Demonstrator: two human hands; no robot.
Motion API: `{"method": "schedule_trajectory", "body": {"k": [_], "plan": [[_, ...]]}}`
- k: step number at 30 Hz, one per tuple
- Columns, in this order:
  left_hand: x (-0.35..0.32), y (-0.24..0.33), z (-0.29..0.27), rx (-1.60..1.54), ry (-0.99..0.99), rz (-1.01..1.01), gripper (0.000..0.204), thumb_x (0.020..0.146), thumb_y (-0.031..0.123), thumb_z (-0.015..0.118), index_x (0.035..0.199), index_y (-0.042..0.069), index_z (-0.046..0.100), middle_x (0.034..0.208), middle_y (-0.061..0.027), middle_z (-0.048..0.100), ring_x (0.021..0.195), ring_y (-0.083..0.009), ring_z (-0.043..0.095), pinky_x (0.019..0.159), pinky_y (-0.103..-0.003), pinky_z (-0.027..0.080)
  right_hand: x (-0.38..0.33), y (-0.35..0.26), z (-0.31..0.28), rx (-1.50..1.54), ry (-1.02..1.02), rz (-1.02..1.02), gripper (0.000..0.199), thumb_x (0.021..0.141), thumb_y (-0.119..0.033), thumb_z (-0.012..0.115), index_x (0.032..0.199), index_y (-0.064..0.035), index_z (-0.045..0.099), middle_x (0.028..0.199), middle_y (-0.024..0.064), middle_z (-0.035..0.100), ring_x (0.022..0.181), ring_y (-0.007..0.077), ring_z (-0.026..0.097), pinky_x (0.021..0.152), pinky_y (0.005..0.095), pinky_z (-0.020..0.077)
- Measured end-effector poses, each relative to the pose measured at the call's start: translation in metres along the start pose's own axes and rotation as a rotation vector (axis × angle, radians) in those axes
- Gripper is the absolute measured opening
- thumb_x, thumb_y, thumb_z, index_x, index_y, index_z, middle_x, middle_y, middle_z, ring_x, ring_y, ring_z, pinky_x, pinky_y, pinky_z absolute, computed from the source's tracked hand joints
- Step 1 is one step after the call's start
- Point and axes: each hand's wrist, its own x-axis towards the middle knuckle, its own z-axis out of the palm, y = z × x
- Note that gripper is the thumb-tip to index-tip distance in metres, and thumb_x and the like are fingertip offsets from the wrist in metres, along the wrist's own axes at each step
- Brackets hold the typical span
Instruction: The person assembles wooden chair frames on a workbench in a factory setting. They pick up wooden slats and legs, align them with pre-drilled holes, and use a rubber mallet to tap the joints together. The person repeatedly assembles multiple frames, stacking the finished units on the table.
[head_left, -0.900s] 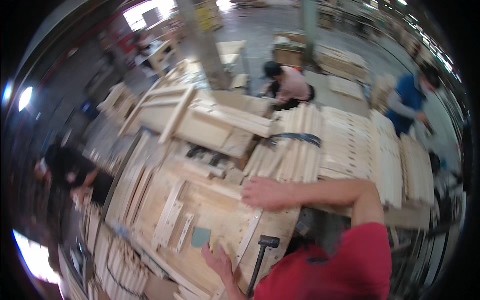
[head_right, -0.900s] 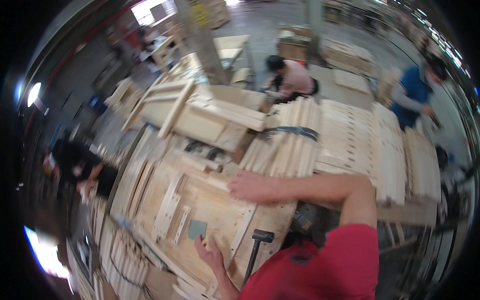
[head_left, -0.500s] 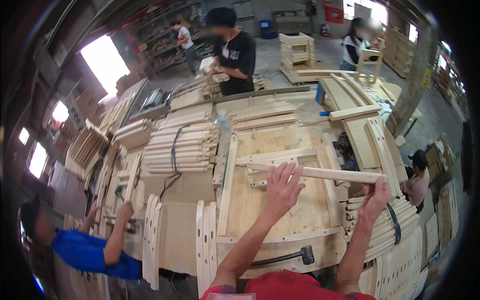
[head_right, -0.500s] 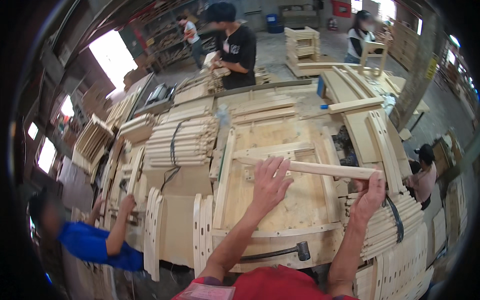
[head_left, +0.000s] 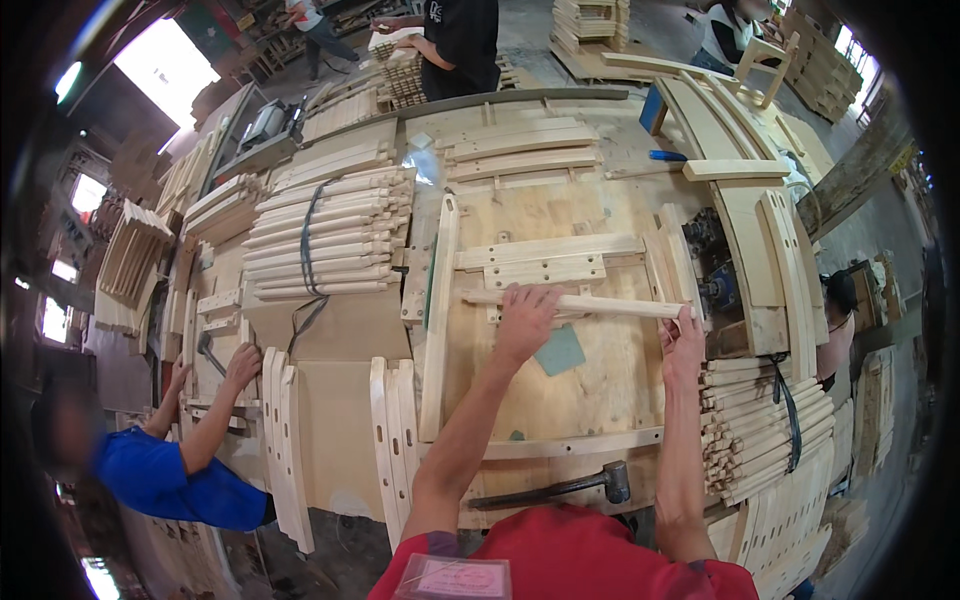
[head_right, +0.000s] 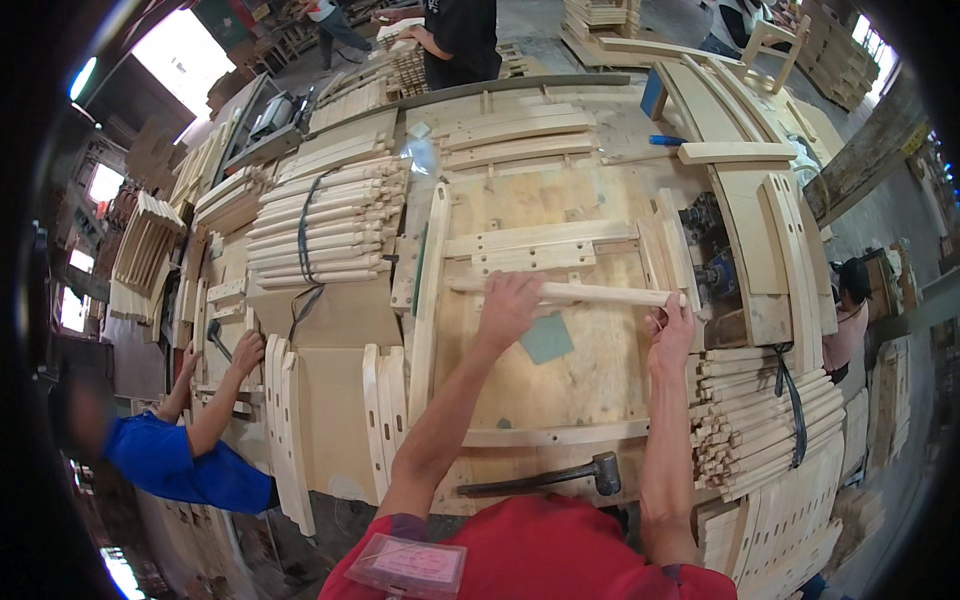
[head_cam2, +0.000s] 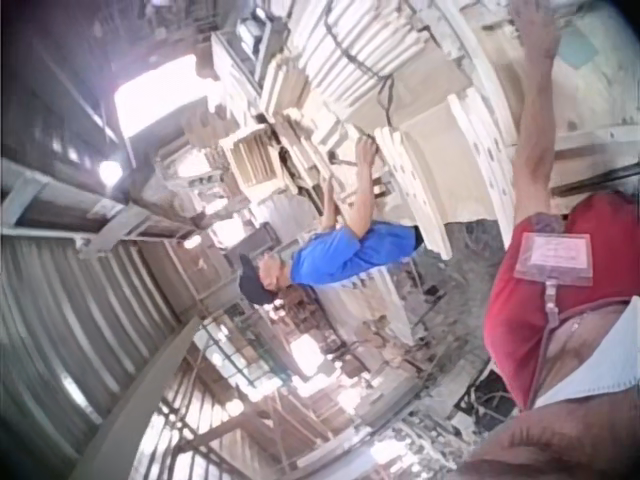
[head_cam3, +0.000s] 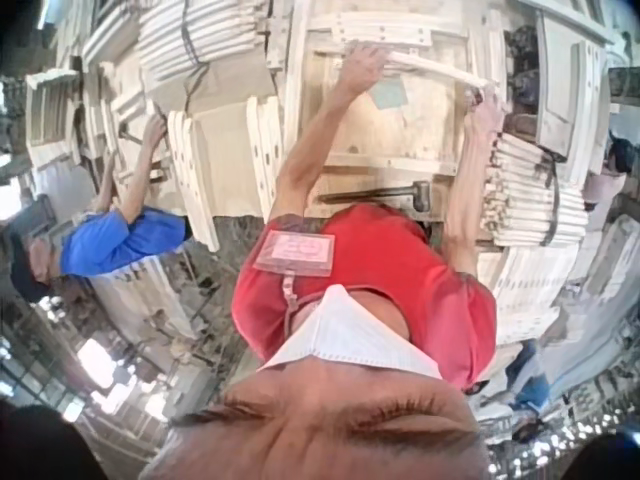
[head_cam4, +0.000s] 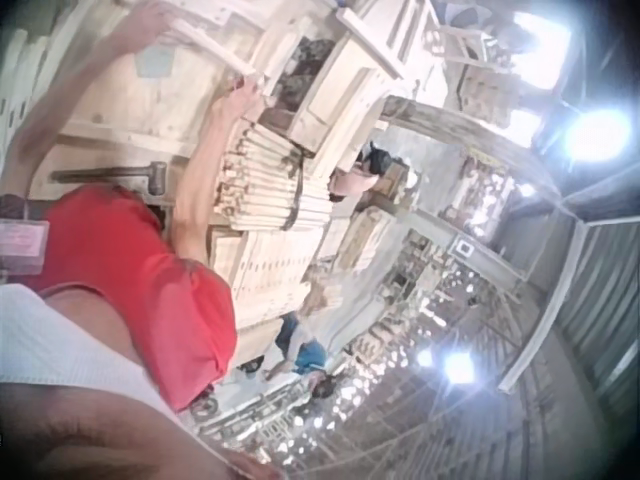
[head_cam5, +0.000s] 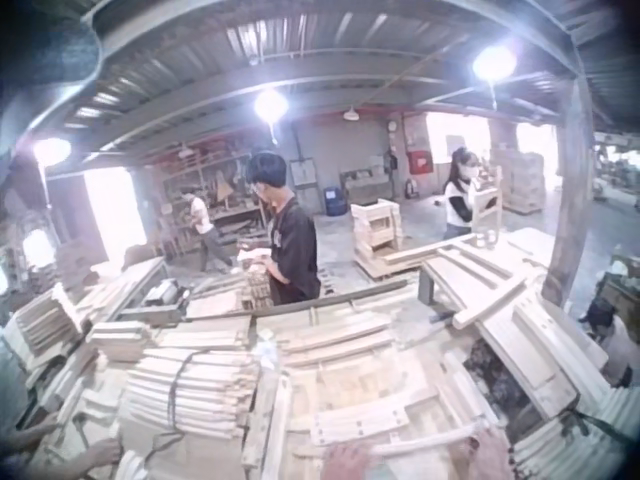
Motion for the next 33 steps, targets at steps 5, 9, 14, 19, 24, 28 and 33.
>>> {"method": "schedule_trajectory", "body": {"k": [5, 9, 14, 19, 24, 28, 33], "plan": [[0.009, -0.022, 0.018, -0.109, -0.092, -0.036, 0.044, 0.085, 0.013, 0.071, 0.128, 0.01, 0.064, 0.115, -0.0059, 0.064, 0.111, -0.0269, 0.057, 0.1, -0.044, 0.04, 0.046, 0.009, 0.004, -0.101, -0.068, -0.005, 0.028, 0.103, -0.021, 0.064, 0.126, -0.0066, 0.06, 0.097, 0.0001, 0.064, 0.08, 0.0094, 0.063, 0.07, 0.0231, 0.0545], [-0.01, -0.047, 0.027, -0.064, -0.067, -0.124, 0.041, 0.085, 0.014, 0.072, 0.126, 0.01, 0.067, 0.114, -0.0063, 0.065, 0.111, -0.027, 0.058, 0.097, -0.043, 0.041, 0.068, 0.038, 0.023, -0.174, -0.103, 0.019, 0.034, 0.103, -0.017, 0.063, 0.134, -0.0051, 0.055, 0.098, 0.0015, 0.063, 0.081, 0.0104, 0.062, 0.073, 0.026, 0.0562], [-0.008, -0.052, 0.031, -0.095, -0.131, -0.141, 0.035, 0.088, 0.014, 0.07, 0.123, 0.008, 0.069, 0.113, -0.0084, 0.066, 0.111, -0.0285, 0.058, 0.097, -0.043, 0.043, 0.079, 0.063, 0.026, -0.232, 0.001, 0.046, 0.038, 0.104, -0.013, 0.06, 0.139, -0.003, 0.052, 0.1, 0.0034, 0.063, 0.083, 0.0116, 0.063, 0.071, 0.0295, 0.058], [-0.01, -0.062, 0.038, -0.071, -0.047, -0.116, 0.028, 0.09, 0.014, 0.068, 0.117, 0.005, 0.071, 0.113, -0.0111, 0.067, 0.109, -0.0309, 0.061, 0.093, -0.044, 0.046, 0.088, 0.079, 0.04, -0.406, 0.02, 0.014, 0.037, 0.104, -0.013, 0.057, 0.139, -0.0011, 0.052, 0.091, 0.0069, 0.064, 0.07, 0.012, 0.064, 0.063, 0.028, 0.0587], [-0.008, -0.057, 0.043, -0.048, -0.018, -0.119, 0.027, 0.091, 0.013, 0.065, 0.115, 0.002, 0.07, 0.113, -0.012, 0.067, 0.107, -0.0324, 0.061, 0.094, -0.045, 0.046, 0.098, 0.087, 0.03, -0.641, 0.013, -0.091, 0.031, 0.103, -0.011, 0.056, 0.133, -0.0013, 0.058, 0.072, 0.007, 0.063, 0.055, 0.0129, 0.062, 0.054, 0.0291, 0.0529], [-0.009, -0.053, 0.042, 0.015, 0.028, -0.059, 0.029, 0.09, 0.012, 0.065, 0.117, 0.002, 0.068, 0.111, -0.011, 0.067, 0.104, -0.0303, 0.061, 0.094, -0.045, 0.044, 0.098, 0.08, 0.027, -0.672, -0.063, -0.023, 0.029, 0.104, -0.012, 0.056, 0.131, -0.0019, 0.058, 0.071, 0.0074, 0.063, 0.054, 0.0132, 0.061, 0.051, 0.0291, 0.051], [-0.01, -0.053, 0.043, 0.138, 0.088, -0.021, 0.028, 0.089, 0.013, 0.065, 0.115, 0.002, 0.069, 0.11, -0.0121, 0.066, 0.101, -0.0306, 0.061, 0.09, -0.045, 0.045, 0.095, 0.072, 0.03, -0.634, -0.168, 0.035, 0.029, 0.104, -0.013, 0.056, 0.131, -0.0018, 0.054, 0.072, 0.0078, 0.063, 0.055, 0.0127, 0.059, 0.048, 0.0298, 0.0501]]}}
